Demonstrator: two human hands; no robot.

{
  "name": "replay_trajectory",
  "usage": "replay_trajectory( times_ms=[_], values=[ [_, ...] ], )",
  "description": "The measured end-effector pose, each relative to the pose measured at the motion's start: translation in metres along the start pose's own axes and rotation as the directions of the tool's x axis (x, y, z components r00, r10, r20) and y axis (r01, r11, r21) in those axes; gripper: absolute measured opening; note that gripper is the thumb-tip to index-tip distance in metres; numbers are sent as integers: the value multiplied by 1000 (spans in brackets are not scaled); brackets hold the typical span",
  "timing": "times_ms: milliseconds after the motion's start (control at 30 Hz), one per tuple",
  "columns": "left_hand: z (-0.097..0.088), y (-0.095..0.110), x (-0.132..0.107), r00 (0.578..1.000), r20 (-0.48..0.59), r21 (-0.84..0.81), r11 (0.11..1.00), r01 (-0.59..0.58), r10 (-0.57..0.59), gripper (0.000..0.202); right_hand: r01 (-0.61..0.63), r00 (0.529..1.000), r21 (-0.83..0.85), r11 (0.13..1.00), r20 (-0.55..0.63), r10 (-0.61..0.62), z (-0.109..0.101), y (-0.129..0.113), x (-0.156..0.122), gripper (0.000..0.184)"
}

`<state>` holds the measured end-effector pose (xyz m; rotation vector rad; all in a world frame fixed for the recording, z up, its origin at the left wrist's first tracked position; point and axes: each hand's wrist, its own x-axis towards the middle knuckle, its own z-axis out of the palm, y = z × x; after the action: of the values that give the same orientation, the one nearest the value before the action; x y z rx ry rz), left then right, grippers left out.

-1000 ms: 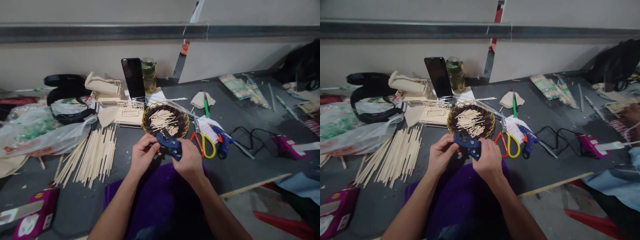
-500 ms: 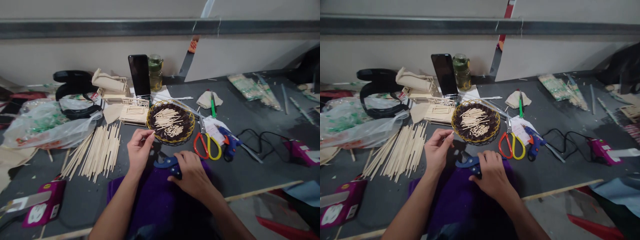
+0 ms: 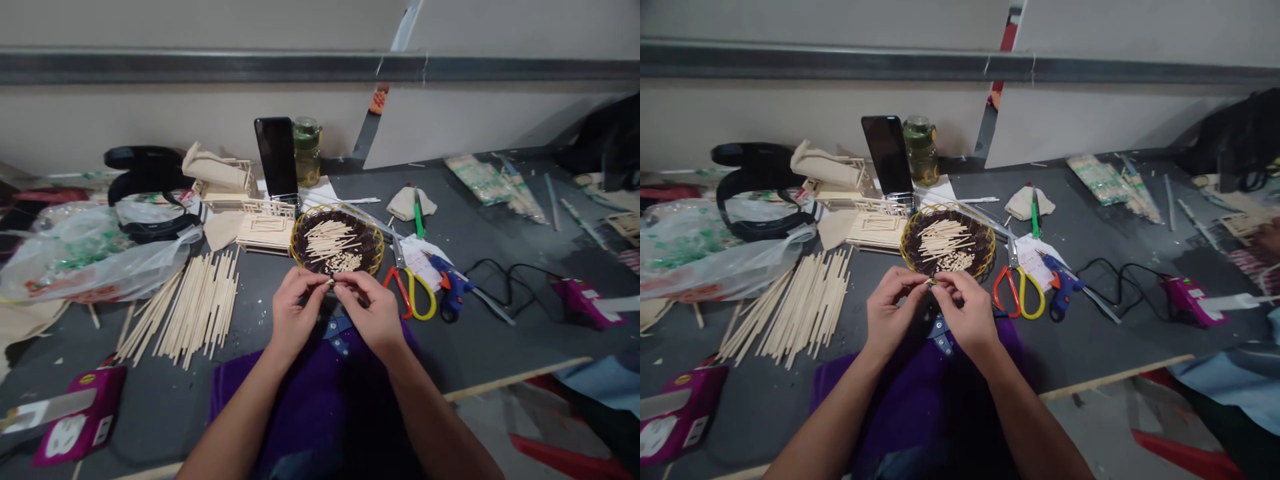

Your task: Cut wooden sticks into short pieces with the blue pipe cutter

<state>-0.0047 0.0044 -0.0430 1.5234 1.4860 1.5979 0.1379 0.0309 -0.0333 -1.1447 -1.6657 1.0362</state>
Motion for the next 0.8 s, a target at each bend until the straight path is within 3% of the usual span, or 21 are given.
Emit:
replay_trajectory(
  times_ms=[167, 400, 567, 700, 800],
  values=[
    [1, -3, -1, 1000, 5, 17, 1000, -21, 21, 9, -157, 987, 213, 964, 18, 157, 8, 5, 3, 15],
    [2, -5, -1, 1000, 17, 14, 1000, -4, 3, 9, -188, 982, 224, 956, 11, 191, 9, 4, 7, 15],
    [3, -8, 0, 984, 67, -99, 981, 169, -163, 7, -204, 978, 359, 911, 40, 204, 13, 13, 9, 12],
    [5, -12, 0, 928, 132, -242, 897, 370, -347, 15, -221, 970, 501, 837, 20, 244, 9, 15, 8, 10],
    [6, -16, 0, 899, 158, -300, 848, 437, -408, 21, -187, 975, 595, 782, 16, 221, 1, 13, 8, 15]
  ],
)
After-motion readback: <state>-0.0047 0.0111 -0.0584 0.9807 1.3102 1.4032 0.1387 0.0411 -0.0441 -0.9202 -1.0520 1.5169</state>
